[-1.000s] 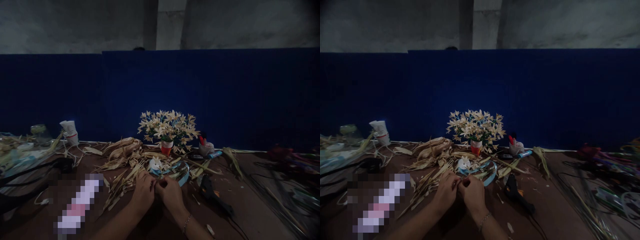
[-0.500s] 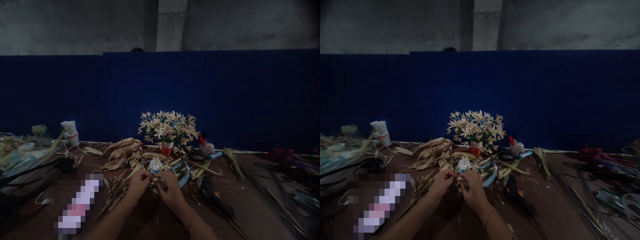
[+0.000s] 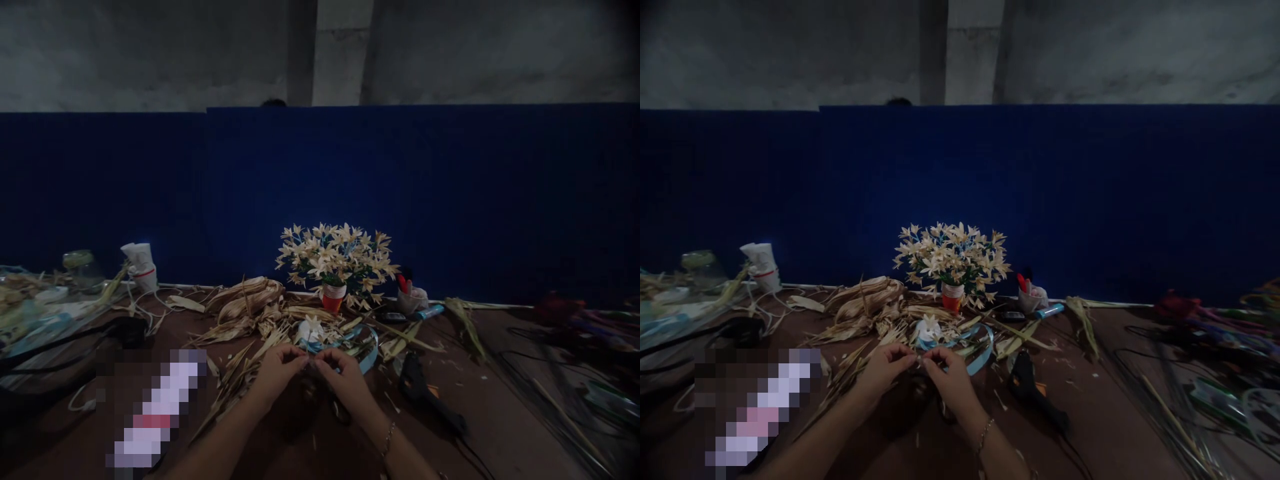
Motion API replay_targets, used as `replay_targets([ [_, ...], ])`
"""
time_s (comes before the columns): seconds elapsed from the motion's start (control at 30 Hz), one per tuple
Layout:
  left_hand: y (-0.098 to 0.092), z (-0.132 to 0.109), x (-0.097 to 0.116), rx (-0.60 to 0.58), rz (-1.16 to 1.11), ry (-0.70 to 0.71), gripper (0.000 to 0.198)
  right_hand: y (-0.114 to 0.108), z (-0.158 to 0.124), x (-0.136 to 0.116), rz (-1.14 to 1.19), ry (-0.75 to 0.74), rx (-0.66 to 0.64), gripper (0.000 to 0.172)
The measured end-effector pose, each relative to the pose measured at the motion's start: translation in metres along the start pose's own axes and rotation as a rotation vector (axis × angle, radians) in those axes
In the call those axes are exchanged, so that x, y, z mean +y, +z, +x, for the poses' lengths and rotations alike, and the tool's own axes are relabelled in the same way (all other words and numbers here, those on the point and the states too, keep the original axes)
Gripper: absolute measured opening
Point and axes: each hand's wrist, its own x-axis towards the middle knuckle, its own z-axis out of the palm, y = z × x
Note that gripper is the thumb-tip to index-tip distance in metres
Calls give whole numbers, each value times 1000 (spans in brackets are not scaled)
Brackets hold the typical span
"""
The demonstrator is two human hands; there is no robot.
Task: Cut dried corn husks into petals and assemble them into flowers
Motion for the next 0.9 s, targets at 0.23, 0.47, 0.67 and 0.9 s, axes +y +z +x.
replay_targets([
  [0.23, -2, 1, 1, -94, 21, 13, 22, 0, 1, 2, 114, 57, -8, 21],
  [0.47, 5, -11, 9, -239, -208, -69, 26, 0, -2, -1, 511, 321, -217, 26],
  [0.67, 12, -20, 19, -393, -523, -248, 25, -5, -6, -5, 686, 401, -395, 25],
  [0.9, 5, -12, 13, -266, -536, -279, 24, -8, -6, -4, 133, -146, 3, 27],
])
